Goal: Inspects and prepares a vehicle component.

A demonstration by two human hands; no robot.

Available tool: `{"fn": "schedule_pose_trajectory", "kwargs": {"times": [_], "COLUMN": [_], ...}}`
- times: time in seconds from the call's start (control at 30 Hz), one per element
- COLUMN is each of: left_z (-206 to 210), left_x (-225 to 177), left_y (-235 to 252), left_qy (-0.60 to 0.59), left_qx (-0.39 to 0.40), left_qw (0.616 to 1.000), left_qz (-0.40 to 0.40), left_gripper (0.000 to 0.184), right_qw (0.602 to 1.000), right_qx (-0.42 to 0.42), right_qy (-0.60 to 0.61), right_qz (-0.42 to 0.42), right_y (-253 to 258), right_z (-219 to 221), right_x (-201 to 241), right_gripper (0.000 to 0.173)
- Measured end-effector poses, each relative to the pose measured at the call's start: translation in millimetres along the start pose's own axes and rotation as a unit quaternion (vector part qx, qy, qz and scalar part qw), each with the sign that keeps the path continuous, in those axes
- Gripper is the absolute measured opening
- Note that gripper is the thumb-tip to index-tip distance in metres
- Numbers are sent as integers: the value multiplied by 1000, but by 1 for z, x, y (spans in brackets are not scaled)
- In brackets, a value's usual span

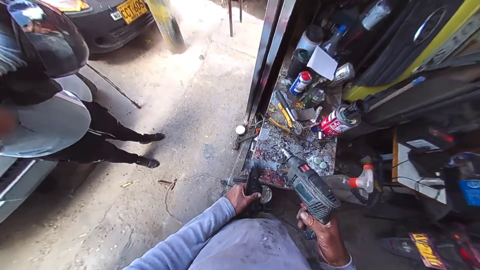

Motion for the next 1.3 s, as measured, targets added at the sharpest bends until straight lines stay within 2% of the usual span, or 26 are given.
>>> {"fn": "schedule_pose_trajectory", "kwargs": {"times": [0.23, 0.47, 0.73, 0.97, 1.13, 1.3], "left_z": [3, 9, 9, 11, 10, 9], "left_x": [-5, -3, -2, -4, -3, -4], "left_y": [-1, 1, -1, -2, -3, -3], "left_qy": [-8, -4, -5, -15, -6, 2], "left_qx": [-5, -20, -21, -23, -22, -7], "left_qw": [1000, 1000, 1000, 1000, 1000, 999], "left_qz": [7, 0, -16, -9, -20, -31], "left_gripper": [59, 62, 64, 62, 60, 61], "right_qw": [987, 977, 961, 935, 873, 829], "right_qx": [-33, -76, -77, -68, -41, -7], "right_qy": [-153, -173, -243, -340, -485, -558], "right_qz": [39, 99, 108, 74, 38, 33], "right_y": [-49, -62, -62, -60, -51, -35], "right_z": [-9, -18, -23, -30, -26, -15], "right_x": [46, 50, 48, 46, 56, 70], "right_gripper": [35, 30, 33, 30, 37, 38]}}
Point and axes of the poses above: each hand's wrist, its own y-axis towards the middle knuckle, its own z-axis out of the palm, x = y × z, the point moved 4 cm from there along y, towards the middle knuckle, and after that the axes turned 4 degrees about y, right-handed, at the moved point
